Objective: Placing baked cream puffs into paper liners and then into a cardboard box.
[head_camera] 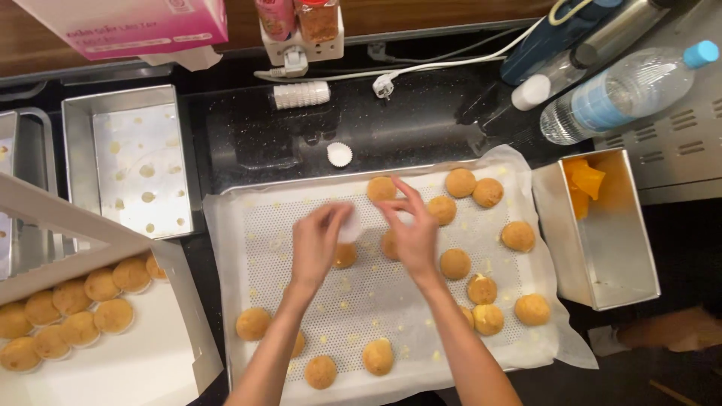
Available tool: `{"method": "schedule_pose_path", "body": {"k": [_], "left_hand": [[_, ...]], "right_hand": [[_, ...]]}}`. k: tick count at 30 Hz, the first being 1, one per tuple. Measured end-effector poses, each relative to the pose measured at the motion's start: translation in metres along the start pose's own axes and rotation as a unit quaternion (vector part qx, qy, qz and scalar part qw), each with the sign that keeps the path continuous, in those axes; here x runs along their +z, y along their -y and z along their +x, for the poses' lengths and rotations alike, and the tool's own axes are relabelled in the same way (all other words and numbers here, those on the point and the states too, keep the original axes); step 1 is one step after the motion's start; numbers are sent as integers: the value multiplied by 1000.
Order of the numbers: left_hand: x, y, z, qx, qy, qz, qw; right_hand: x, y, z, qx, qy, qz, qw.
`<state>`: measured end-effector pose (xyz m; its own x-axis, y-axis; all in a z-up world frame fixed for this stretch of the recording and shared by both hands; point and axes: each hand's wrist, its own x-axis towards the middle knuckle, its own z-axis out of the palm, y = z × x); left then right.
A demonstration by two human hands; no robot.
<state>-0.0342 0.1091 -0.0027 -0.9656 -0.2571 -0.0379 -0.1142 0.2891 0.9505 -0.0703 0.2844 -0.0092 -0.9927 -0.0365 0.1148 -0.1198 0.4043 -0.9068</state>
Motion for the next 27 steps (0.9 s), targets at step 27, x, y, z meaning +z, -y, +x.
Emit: {"method": "schedule_pose_path", "body": {"k": [27], "left_hand": [[-83, 37, -173, -192, -174, -273, 927]], "right_hand": [[-172, -177, 46, -47, -38, -344, 937]]}}
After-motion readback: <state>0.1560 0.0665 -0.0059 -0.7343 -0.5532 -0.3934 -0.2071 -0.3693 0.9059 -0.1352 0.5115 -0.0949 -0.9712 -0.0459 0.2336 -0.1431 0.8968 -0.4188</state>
